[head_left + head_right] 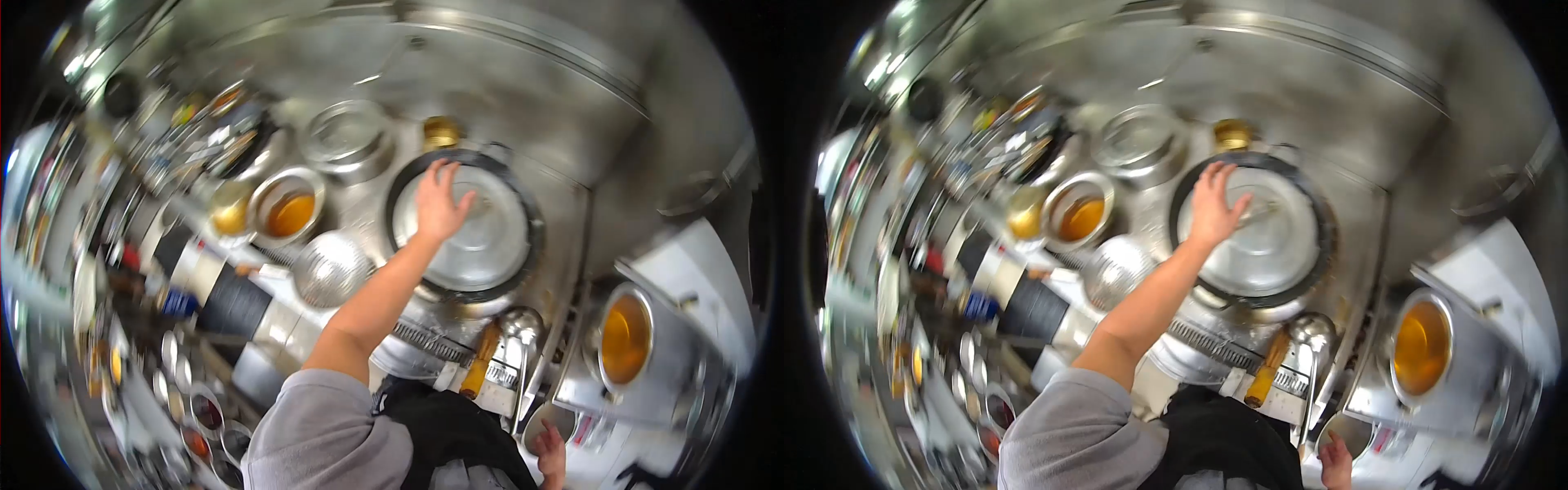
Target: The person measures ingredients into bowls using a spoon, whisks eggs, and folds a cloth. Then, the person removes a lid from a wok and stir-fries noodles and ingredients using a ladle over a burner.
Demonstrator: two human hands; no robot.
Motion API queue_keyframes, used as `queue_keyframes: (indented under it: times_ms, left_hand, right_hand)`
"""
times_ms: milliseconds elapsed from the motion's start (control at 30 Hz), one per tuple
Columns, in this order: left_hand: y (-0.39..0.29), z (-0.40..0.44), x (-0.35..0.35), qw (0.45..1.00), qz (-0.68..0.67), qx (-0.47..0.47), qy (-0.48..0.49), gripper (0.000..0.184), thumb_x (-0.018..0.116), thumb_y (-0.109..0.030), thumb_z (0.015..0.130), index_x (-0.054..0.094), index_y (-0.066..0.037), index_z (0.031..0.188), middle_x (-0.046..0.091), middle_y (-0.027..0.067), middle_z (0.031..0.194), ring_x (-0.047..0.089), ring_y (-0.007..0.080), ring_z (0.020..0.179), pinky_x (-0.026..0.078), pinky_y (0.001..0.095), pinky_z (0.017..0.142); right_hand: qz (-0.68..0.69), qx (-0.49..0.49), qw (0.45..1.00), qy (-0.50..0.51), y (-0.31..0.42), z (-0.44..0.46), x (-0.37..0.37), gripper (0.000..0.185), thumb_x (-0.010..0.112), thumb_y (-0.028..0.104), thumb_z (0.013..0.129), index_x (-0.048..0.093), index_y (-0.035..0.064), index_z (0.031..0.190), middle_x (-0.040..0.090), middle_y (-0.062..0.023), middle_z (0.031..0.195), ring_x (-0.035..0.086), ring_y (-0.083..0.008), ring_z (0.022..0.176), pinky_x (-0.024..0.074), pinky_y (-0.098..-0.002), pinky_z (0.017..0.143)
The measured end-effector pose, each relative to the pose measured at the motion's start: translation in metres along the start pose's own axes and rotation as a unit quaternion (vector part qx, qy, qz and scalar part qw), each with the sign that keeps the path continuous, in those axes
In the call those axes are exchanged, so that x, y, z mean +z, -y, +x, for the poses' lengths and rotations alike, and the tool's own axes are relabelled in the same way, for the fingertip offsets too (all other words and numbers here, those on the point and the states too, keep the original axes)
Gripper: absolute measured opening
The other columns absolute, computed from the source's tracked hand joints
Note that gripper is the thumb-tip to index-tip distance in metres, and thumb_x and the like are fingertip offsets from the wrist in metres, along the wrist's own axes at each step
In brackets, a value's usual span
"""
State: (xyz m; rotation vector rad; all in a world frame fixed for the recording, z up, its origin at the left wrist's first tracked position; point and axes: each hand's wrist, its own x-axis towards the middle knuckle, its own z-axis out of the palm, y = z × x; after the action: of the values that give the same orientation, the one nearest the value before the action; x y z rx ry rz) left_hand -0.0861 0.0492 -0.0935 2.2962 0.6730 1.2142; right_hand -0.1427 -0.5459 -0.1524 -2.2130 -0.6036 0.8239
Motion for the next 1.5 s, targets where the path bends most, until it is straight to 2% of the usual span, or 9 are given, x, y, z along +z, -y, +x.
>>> queue_keyframes:
  times_ms: [267, 400, 533, 700, 933, 1100, 1233, 1400, 1500]
  left_hand:
    - [-0.015, -0.327, -0.167, 0.95, 0.181, -0.253, -0.012, 0.045, 0.072, -0.022, 0.079, 0.056, -0.009, 0.12, 0.048, 0.0196, 0.132, 0.048, 0.0404, 0.12, 0.041, 0.0474, 0.102]
    - [-0.119, -0.535, -0.25, 0.848, 0.24, -0.468, 0.067, 0.039, 0.069, -0.027, 0.083, 0.06, -0.009, 0.116, 0.051, 0.0174, 0.131, 0.051, 0.0382, 0.119, 0.044, 0.0457, 0.1]
    - [-0.226, -0.686, -0.299, 0.748, 0.246, -0.616, -0.028, 0.036, 0.067, -0.031, 0.084, 0.064, -0.008, 0.112, 0.059, 0.0177, 0.119, 0.057, 0.0368, 0.11, 0.047, 0.0441, 0.095]
    - [-0.309, -0.753, -0.322, 0.617, 0.232, -0.702, -0.27, 0.034, 0.065, -0.029, 0.086, 0.065, -0.005, 0.11, 0.062, 0.0191, 0.112, 0.059, 0.0354, 0.107, 0.047, 0.0424, 0.095]
    - [-0.301, -0.797, -0.378, 0.665, 0.178, -0.64, -0.341, 0.034, 0.064, -0.025, 0.089, 0.062, -0.004, 0.116, 0.061, 0.017, 0.113, 0.064, 0.0308, 0.101, 0.052, 0.0385, 0.089]
    - [-0.296, -0.871, -0.445, 0.669, 0.19, -0.603, -0.391, 0.032, 0.061, -0.022, 0.092, 0.06, -0.003, 0.117, 0.068, 0.0152, 0.102, 0.069, 0.0229, 0.09, 0.053, 0.0365, 0.082]
    - [-0.299, -0.904, -0.491, 0.627, 0.01, -0.664, -0.407, 0.03, 0.058, -0.016, 0.093, 0.057, -0.001, 0.119, 0.07, 0.0107, 0.09, 0.069, 0.0172, 0.067, 0.054, 0.033, 0.066]
    - [-0.277, -0.925, -0.503, 0.65, -0.055, -0.645, -0.399, 0.029, 0.057, -0.014, 0.093, 0.056, 0.0, 0.118, 0.069, 0.0108, 0.089, 0.069, 0.016, 0.068, 0.054, 0.0318, 0.066]
    - [-0.244, -0.932, -0.493, 0.672, -0.097, -0.629, -0.379, 0.026, 0.054, -0.006, 0.09, 0.056, 0.001, 0.115, 0.069, 0.0101, 0.087, 0.07, 0.0169, 0.072, 0.054, 0.0316, 0.066]
  right_hand:
    - [-0.007, -0.204, 0.937, 0.282, 0.059, 0.182, 0.007, 0.047, 0.054, 0.0, 0.091, 0.05, 0.0044, 0.138, 0.056, -0.0042, 0.087, 0.056, -0.011, 0.071, 0.0513, -0.0254, 0.066]
    - [-0.03, -0.232, 0.855, 0.463, 0.077, 0.216, 0.063, 0.05, 0.053, -0.003, 0.089, 0.049, 0.0033, 0.138, 0.054, -0.0035, 0.085, 0.055, -0.0101, 0.07, 0.0529, -0.0261, 0.065]
    - [-0.188, -0.346, 0.756, 0.523, 0.133, 0.177, 0.129, 0.049, 0.056, 0.001, 0.088, 0.05, 0.0035, 0.137, 0.056, -0.0029, 0.081, 0.057, -0.0107, 0.067, 0.0506, -0.0266, 0.061]
    - [-0.231, -0.461, 0.631, 0.579, 0.196, 0.061, 0.206, 0.048, 0.058, 0.006, 0.089, 0.05, 0.0047, 0.136, 0.063, -0.0072, 0.086, 0.062, -0.0136, 0.069, 0.0509, -0.028, 0.063]
    - [-0.325, -0.43, 0.512, 0.669, 0.165, -0.024, 0.284, 0.048, 0.059, 0.009, 0.09, 0.05, 0.0052, 0.137, 0.064, -0.008, 0.085, 0.064, -0.0151, 0.071, 0.0517, -0.0299, 0.067]
    - [-0.4, -0.415, 0.52, 0.631, 0.092, -0.029, 0.354, 0.042, 0.06, 0.011, 0.088, 0.055, 0.0076, 0.13, 0.066, -0.0101, 0.079, 0.063, -0.0191, 0.062, 0.0516, -0.0343, 0.059]
    - [-0.437, -0.176, 0.658, 0.587, 0.051, -0.004, 0.365, 0.043, 0.054, 0.005, 0.087, 0.053, 0.01, 0.13, 0.064, -0.0091, 0.076, 0.057, -0.0175, 0.055, 0.0454, -0.0334, 0.046]
    - [-0.447, -0.021, 0.73, 0.517, 0.056, 0.015, 0.342, 0.051, 0.044, -0.002, 0.087, 0.046, 0.0117, 0.136, 0.064, -0.0084, 0.08, 0.056, -0.0154, 0.053, 0.0433, -0.0307, 0.042]
    - [-0.426, -0.07, 0.76, 0.485, 0.078, -0.002, 0.342, 0.056, 0.043, -0.006, 0.085, 0.043, 0.012, 0.138, 0.063, -0.0099, 0.082, 0.059, -0.016, 0.057, 0.0468, -0.0294, 0.044]
